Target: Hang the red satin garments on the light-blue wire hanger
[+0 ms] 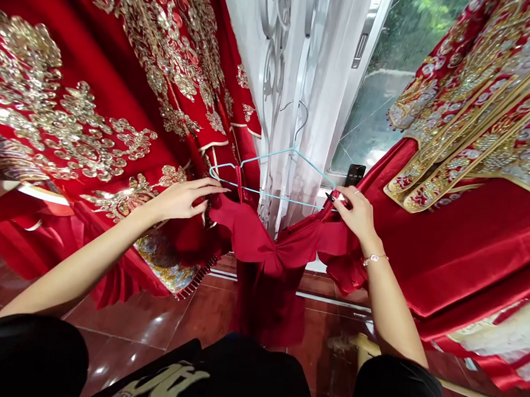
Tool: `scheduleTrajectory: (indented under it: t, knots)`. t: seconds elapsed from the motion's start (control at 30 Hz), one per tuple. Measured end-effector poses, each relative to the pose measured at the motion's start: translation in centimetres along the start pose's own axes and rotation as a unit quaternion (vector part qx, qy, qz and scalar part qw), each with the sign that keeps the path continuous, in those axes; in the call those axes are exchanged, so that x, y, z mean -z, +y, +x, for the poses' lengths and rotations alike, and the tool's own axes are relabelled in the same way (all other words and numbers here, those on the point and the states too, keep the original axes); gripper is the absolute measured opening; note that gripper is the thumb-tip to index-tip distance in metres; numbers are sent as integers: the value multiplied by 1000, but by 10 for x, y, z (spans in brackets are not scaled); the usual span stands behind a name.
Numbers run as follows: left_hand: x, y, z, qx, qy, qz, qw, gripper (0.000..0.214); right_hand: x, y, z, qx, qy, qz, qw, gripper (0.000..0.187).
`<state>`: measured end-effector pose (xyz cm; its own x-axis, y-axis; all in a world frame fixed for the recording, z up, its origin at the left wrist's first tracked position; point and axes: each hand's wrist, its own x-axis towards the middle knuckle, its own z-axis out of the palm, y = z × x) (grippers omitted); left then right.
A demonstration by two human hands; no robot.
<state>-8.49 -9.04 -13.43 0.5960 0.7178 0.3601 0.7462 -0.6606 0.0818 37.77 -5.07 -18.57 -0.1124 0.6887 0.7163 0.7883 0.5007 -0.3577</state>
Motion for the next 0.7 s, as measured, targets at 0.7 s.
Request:
scheduleTrajectory:
  t: [0.7]
  knots:
    - [42,-55,32,-48,-188,-185,963,21,55,65,38,33,-301,-132,944,16]
